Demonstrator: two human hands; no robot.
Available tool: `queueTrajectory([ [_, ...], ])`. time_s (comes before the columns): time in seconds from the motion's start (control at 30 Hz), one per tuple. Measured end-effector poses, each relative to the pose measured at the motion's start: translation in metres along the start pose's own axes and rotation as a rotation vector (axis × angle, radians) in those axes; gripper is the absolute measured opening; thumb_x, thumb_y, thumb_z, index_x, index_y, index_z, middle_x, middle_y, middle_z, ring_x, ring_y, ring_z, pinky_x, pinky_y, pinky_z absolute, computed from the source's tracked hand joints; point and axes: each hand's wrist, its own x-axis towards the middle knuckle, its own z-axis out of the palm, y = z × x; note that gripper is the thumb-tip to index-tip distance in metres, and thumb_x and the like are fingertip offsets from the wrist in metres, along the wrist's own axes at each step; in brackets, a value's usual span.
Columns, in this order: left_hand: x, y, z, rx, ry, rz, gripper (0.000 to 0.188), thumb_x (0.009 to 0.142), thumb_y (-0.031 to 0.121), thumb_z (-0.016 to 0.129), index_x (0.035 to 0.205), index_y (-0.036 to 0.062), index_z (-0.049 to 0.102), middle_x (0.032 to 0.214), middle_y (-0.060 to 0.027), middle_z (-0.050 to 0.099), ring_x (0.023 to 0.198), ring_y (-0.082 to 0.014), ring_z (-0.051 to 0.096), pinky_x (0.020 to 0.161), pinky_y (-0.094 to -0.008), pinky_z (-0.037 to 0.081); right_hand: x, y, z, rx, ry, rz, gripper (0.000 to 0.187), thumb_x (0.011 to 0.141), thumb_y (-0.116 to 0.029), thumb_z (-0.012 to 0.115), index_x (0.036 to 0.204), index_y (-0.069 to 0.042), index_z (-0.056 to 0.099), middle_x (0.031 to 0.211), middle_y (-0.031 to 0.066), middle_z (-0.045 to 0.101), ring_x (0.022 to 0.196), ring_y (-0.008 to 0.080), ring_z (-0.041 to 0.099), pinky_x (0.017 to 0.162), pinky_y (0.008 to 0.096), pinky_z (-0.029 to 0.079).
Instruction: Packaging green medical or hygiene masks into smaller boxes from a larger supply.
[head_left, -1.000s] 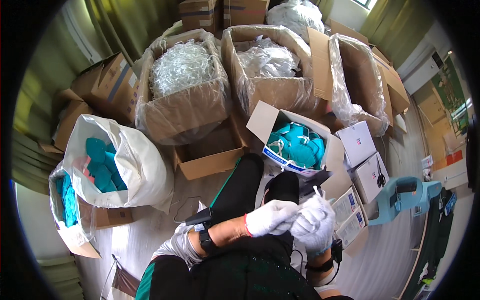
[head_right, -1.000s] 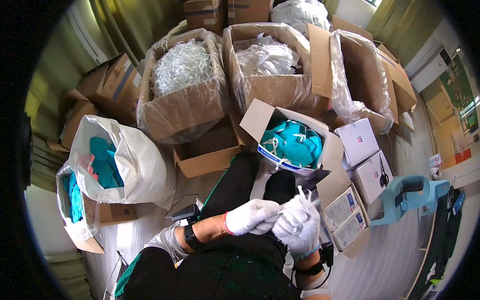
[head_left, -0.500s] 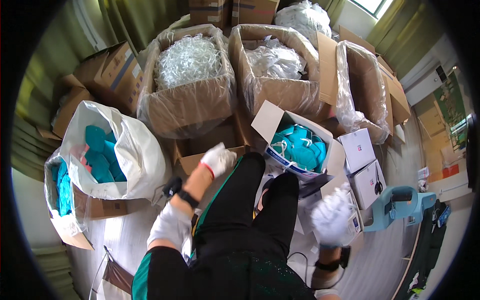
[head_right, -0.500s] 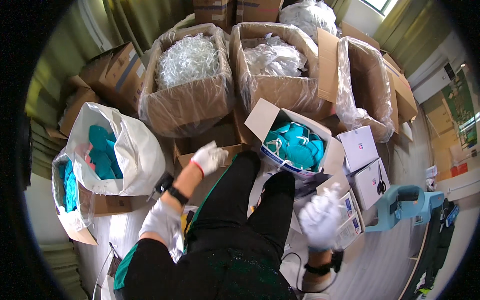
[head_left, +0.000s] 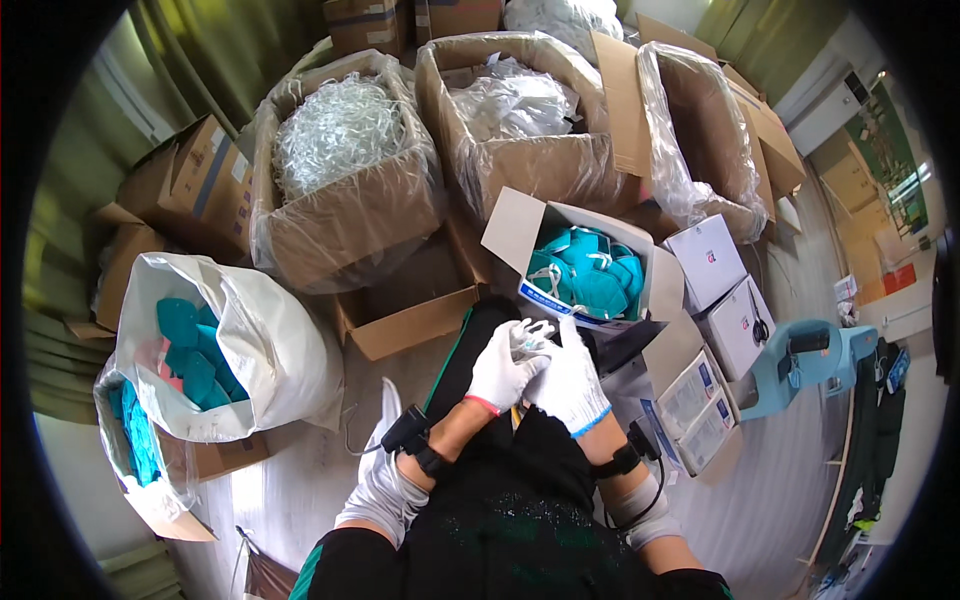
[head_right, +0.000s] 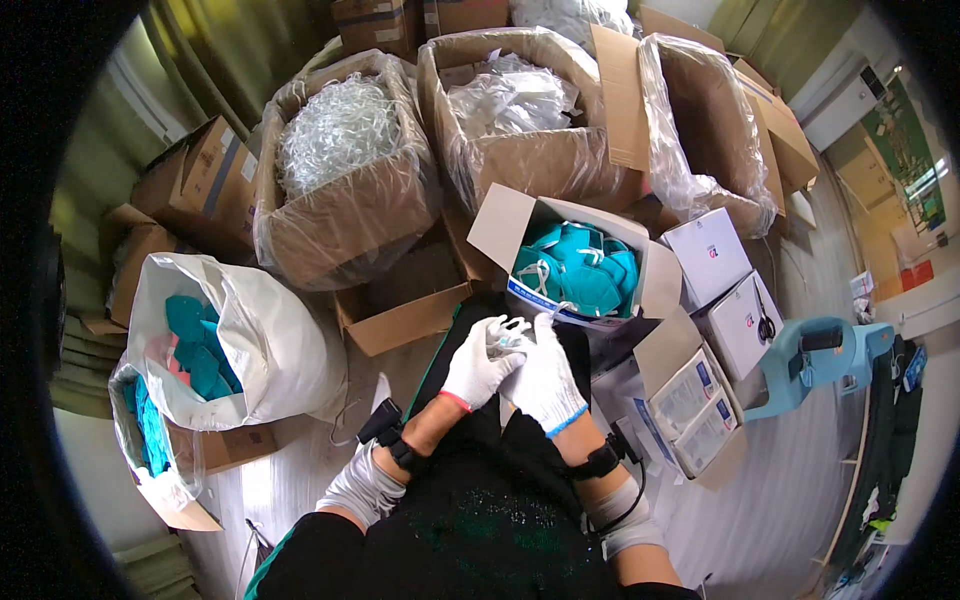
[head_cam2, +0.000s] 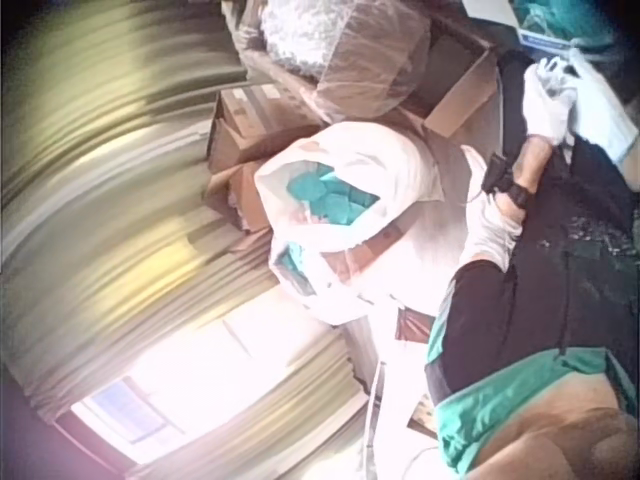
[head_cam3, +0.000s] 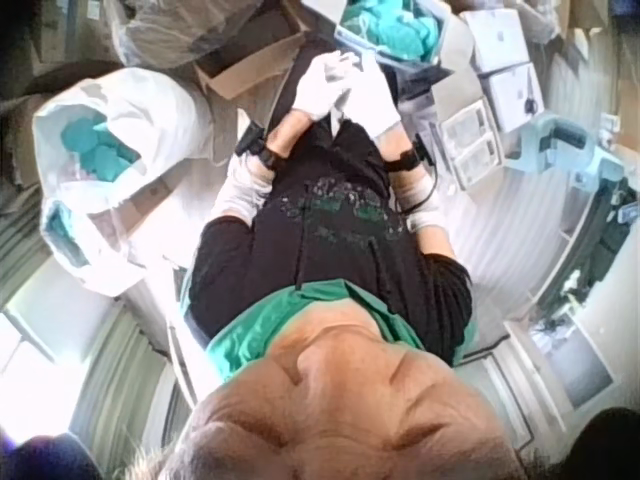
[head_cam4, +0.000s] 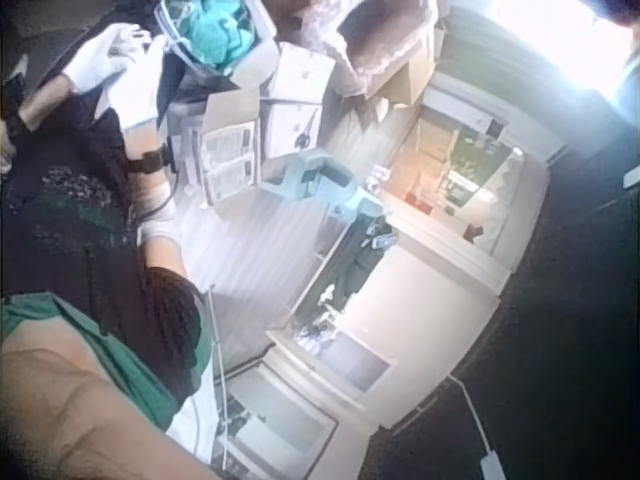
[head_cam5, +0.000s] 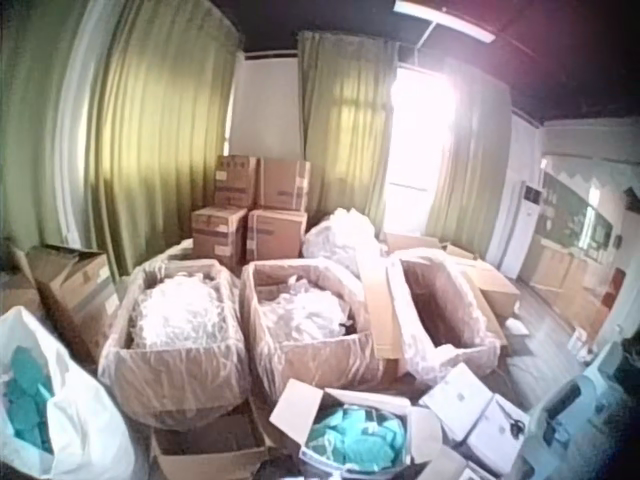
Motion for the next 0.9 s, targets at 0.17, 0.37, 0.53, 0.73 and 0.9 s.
queueTrajectory([
  [0.17,0.007,-0.048,0.011,0.198,0.084,0.126,0.018,0.088,0.014,0.062,0.105,0.0071,0.063,0.096,-0.0175,0.064,0.089,-0.0377,0.064,0.076,-0.0412,0.053,0.001,0.01,0.0,0.123,-0.049,0.07,0.074,0.097,-0.069,0.031,0.133,-0.009,0.053,0.126,0.0087,0.061,0.119,0.0272,0.056,0.105,0.0409,0.041],
  [0.37,0.055,-0.115,0.016,-1.301,0.206,-0.457,0.02,0.098,0.015,0.047,0.106,0.0077,0.064,0.082,-0.0057,0.061,0.076,-0.0233,0.061,0.069,-0.0404,0.052,-0.008,0.042,0.012,-0.696,-0.066,-0.167,0.047,0.107,-0.032,0.039,0.146,-0.005,0.042,0.135,0.0039,0.055,0.122,0.0155,0.052,0.102,0.0321,0.043],
  [0.53,0.077,-0.101,-0.057,-0.702,0.167,-0.702,0.01,0.095,0.018,0.052,0.089,0.0157,0.06,0.059,0.0049,0.048,0.037,-0.0096,0.037,0.036,-0.0268,0.026,-0.051,0.035,0.028,-0.646,-0.013,-0.058,0.033,0.102,-0.019,0.052,0.128,0.001,0.058,0.119,0.0102,0.066,0.102,0.0189,0.065,0.087,0.0292,0.051],
  [0.73,0.199,-0.071,-0.216,-0.77,0.041,-0.264,0.012,0.098,0.021,0.055,0.086,0.0179,0.057,0.071,0.0028,0.051,0.06,-0.0115,0.05,0.053,-0.0256,0.042,-0.064,0.034,-0.056,-0.589,0.293,-0.094,0.029,0.099,-0.018,0.055,0.114,0.006,0.063,0.102,0.0132,0.07,0.085,0.0192,0.069,0.073,0.0274,0.054],
  [0.9,0.296,-0.044,-0.314,-0.967,0.311,-0.307,0.073,0.092,0.021,0.066,0.15,-0.001,0.027,0.156,-0.0196,0.026,0.139,-0.0369,0.034,0.104,-0.052,0.042,-0.08,0.033,-0.073,-0.611,0.578,-0.12,0.026,0.097,-0.018,0.056,0.108,0.004,0.064,0.098,0.0148,0.07,0.079,0.0216,0.069,0.069,0.0295,0.056],
])
